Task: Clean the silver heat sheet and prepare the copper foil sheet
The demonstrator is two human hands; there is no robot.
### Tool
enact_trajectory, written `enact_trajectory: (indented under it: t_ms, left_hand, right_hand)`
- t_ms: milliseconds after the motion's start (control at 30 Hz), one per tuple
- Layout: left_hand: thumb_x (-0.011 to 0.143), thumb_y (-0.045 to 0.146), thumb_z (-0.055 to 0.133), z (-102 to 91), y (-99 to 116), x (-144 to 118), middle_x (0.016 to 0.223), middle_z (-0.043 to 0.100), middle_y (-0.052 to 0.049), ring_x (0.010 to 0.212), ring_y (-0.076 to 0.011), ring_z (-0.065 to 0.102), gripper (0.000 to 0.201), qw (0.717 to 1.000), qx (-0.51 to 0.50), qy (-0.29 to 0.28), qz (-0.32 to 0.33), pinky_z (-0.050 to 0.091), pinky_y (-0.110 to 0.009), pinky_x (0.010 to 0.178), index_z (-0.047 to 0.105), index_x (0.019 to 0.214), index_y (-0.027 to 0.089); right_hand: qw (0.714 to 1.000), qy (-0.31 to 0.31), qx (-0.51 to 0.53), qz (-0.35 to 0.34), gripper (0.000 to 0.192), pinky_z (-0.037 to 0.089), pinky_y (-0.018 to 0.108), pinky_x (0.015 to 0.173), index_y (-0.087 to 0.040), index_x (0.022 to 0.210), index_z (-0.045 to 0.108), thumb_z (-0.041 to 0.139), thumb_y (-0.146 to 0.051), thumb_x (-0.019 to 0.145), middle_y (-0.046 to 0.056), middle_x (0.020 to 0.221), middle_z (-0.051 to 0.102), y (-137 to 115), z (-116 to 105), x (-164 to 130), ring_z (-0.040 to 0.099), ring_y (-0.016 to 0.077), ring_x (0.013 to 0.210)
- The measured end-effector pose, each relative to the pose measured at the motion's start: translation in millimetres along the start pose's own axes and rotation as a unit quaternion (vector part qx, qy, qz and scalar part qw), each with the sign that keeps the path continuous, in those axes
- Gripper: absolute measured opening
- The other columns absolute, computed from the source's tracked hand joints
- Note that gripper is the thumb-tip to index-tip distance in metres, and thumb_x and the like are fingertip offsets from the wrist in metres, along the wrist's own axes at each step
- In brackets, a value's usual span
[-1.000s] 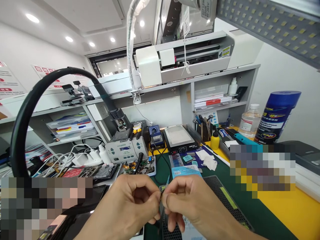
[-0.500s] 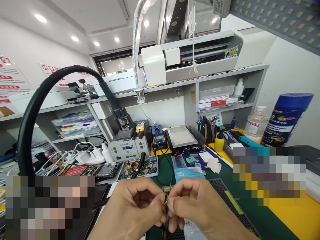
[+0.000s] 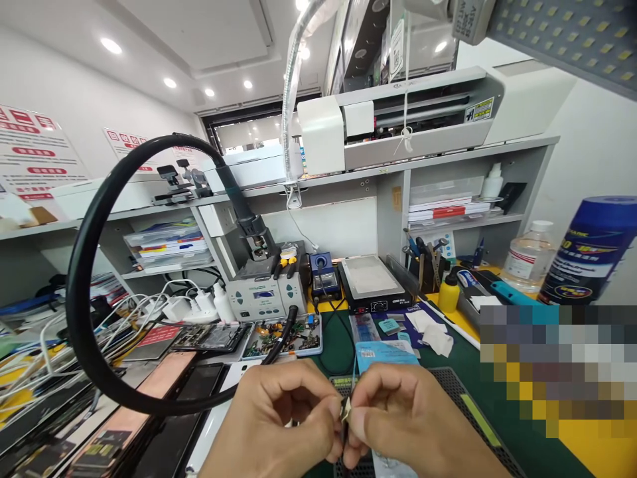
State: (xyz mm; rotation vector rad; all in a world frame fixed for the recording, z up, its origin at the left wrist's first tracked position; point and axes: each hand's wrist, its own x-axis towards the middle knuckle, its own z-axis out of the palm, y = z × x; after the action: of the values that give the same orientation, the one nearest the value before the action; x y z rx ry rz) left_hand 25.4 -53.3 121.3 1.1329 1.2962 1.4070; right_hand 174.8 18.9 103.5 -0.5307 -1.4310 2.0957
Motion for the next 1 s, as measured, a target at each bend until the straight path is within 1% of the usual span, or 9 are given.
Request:
enact_trajectory:
  t_ms: [300, 500, 600, 700, 767, 867, 900, 933, 1000]
  left_hand:
    - [0.066, 0.027, 0.086, 1.9, -4, -1, 0.056, 0.063, 0.002, 0.048, -0.0095, 0.062, 0.022, 0.998, -0.066, 0.007, -0.005, 0.05, -0.02, 0.05, 0.069, 0.061, 0.013]
    - [0.071, 0.029, 0.083, -2.3, -6, 2, 0.057, 0.064, 0.0, 0.051, -0.0098, 0.061, 0.021, 0.998, -0.06, -0.004, 0.001, 0.049, -0.022, 0.055, 0.071, 0.062, 0.013]
    - [0.075, 0.031, 0.08, -10.7, -6, 8, 0.059, 0.065, -0.001, 0.054, -0.0102, 0.061, 0.023, 0.998, -0.046, -0.042, 0.006, 0.049, -0.022, 0.056, 0.072, 0.065, 0.012]
    - [0.079, 0.032, 0.077, -20.1, -6, 16, 0.061, 0.066, -0.003, 0.056, -0.0119, 0.062, 0.023, 0.993, -0.056, -0.105, 0.002, 0.05, -0.024, 0.057, 0.072, 0.068, 0.012]
    - [0.078, 0.03, 0.077, -24.6, -7, 20, 0.062, 0.066, -0.003, 0.053, -0.0118, 0.062, 0.022, 0.989, -0.081, -0.122, -0.003, 0.051, -0.024, 0.055, 0.071, 0.068, 0.012]
    - [0.074, 0.031, 0.079, -27.9, -9, 26, 0.061, 0.065, -0.002, 0.048, -0.0113, 0.06, 0.023, 0.985, -0.11, -0.135, -0.002, 0.051, -0.024, 0.05, 0.07, 0.066, 0.012]
    - [0.073, 0.032, 0.08, -28.4, -10, 28, 0.06, 0.064, -0.002, 0.046, -0.0112, 0.06, 0.024, 0.984, -0.113, -0.141, -0.001, 0.051, -0.024, 0.048, 0.07, 0.066, 0.012]
    - [0.073, 0.034, 0.08, -28.7, -10, 30, 0.06, 0.064, -0.002, 0.045, -0.0114, 0.06, 0.025, 0.982, -0.115, -0.147, -0.001, 0.051, -0.024, 0.047, 0.07, 0.066, 0.012]
    - [0.072, 0.035, 0.081, -29.5, -11, 32, 0.06, 0.063, -0.002, 0.045, -0.0119, 0.059, 0.026, 0.981, -0.113, -0.159, 0.004, 0.051, -0.025, 0.046, 0.07, 0.066, 0.012]
  right_hand:
    - [1.0, -0.007, 0.028, -0.012, 0.041, 0.048, 0.026, 0.063, -0.017, 0.069, 0.059, 0.086, -0.047, 0.066, 0.001, 0.06, 0.066, 8, 0, 1, 0.066, 0.0141, 0.058]
    - [0.999, -0.027, 0.032, -0.013, 0.039, 0.049, 0.024, 0.063, -0.015, 0.07, 0.061, 0.086, -0.046, 0.07, 0.003, 0.067, 0.069, 10, -5, 3, 0.066, 0.0126, 0.06]
    - [0.999, -0.035, 0.014, -0.032, 0.035, 0.052, 0.027, 0.069, -0.014, 0.077, 0.067, 0.082, -0.045, 0.075, 0.008, 0.079, 0.073, 5, -6, 0, 0.068, 0.015, 0.068]
    - [0.998, -0.004, -0.046, -0.038, 0.035, 0.052, 0.028, 0.064, -0.014, 0.082, 0.069, 0.079, -0.048, 0.077, 0.006, 0.071, 0.071, -5, -9, -5, 0.066, 0.0161, 0.062]
    - [0.986, 0.078, -0.135, -0.063, 0.033, 0.048, 0.027, 0.057, -0.016, 0.078, 0.069, 0.078, -0.048, 0.077, 0.002, 0.064, 0.065, -11, -13, -10, 0.061, 0.0152, 0.058]
    - [0.924, 0.201, -0.282, -0.161, 0.026, 0.049, 0.029, 0.066, -0.022, 0.091, 0.071, 0.075, -0.043, 0.078, 0.004, 0.084, 0.066, -13, -21, -14, 0.061, 0.0191, 0.075]
    - [0.909, 0.21, -0.312, -0.181, 0.028, 0.05, 0.03, 0.072, -0.024, 0.1, 0.07, 0.074, -0.042, 0.078, 0.005, 0.093, 0.066, -13, -24, -14, 0.061, 0.0209, 0.083]
    - [0.906, 0.196, -0.329, -0.181, 0.033, 0.05, 0.031, 0.076, -0.025, 0.108, 0.069, 0.073, -0.041, 0.079, 0.005, 0.1, 0.067, -12, -26, -13, 0.061, 0.0219, 0.087]
    - [0.923, 0.137, -0.329, -0.144, 0.033, 0.051, 0.032, 0.077, -0.025, 0.111, 0.069, 0.07, -0.042, 0.083, 0.006, 0.103, 0.068, -12, -29, -10, 0.062, 0.022, 0.087]
